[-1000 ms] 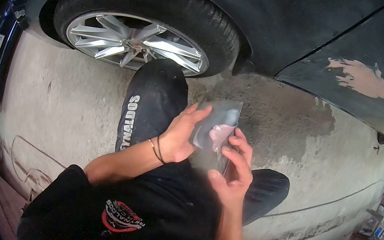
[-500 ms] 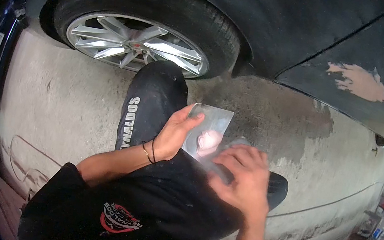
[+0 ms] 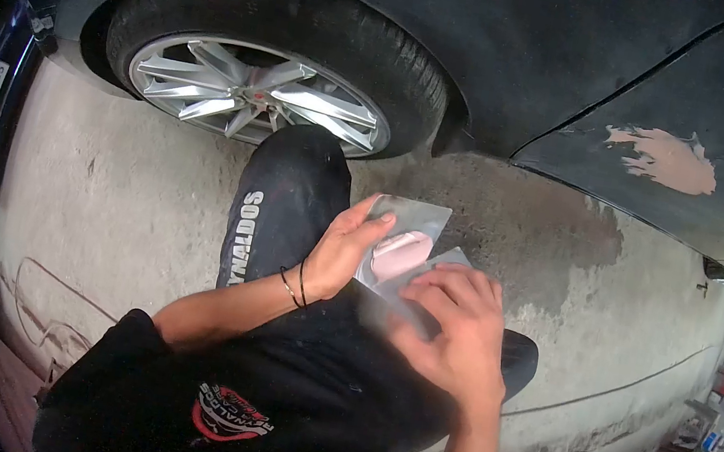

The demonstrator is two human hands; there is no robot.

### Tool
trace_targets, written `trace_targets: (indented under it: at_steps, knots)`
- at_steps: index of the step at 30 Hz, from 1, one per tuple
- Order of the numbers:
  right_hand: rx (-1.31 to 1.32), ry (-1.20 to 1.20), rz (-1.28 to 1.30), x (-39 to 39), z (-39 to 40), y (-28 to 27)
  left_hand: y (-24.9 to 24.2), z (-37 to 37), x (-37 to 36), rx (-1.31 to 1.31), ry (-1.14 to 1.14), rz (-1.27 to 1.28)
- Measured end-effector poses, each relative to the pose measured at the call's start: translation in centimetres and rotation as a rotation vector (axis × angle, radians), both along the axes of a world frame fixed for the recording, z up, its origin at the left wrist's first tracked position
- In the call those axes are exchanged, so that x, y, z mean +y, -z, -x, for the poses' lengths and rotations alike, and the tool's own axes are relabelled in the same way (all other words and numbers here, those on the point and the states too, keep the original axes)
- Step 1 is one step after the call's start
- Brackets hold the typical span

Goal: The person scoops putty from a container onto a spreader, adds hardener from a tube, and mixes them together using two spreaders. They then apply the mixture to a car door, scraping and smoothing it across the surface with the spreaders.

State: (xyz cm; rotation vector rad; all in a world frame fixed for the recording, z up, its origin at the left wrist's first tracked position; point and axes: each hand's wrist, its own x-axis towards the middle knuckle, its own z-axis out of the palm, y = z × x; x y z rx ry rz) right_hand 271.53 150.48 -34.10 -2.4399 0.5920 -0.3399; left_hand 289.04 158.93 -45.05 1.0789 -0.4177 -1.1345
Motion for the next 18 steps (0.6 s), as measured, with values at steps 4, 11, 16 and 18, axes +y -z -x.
trace_targets:
  at_steps: [4, 11, 16, 18]
  knots:
    - [-0.347, 0.013, -0.326, 1.5, 1.2, 3.4, -1.2, 0.0, 0.0, 0.540, -0.080, -0.123]
    - [-0.087, 0.110, -0.106, -1.0, 4.8, 5.6, -1.4, -0.3, 1.2, 0.582, -0.028, -0.087]
    - [-0.060, 0.176, 0.104, -1.7, 4.1, -0.1, -1.7, -0.8, -0.1, 0.064, 0.118, 0.043]
    - [-0.036, 0.163, 0.172, -1.8, 3.0, -1.7, -2.3, -0.4, -0.4, -0.167, 0.200, 0.037]
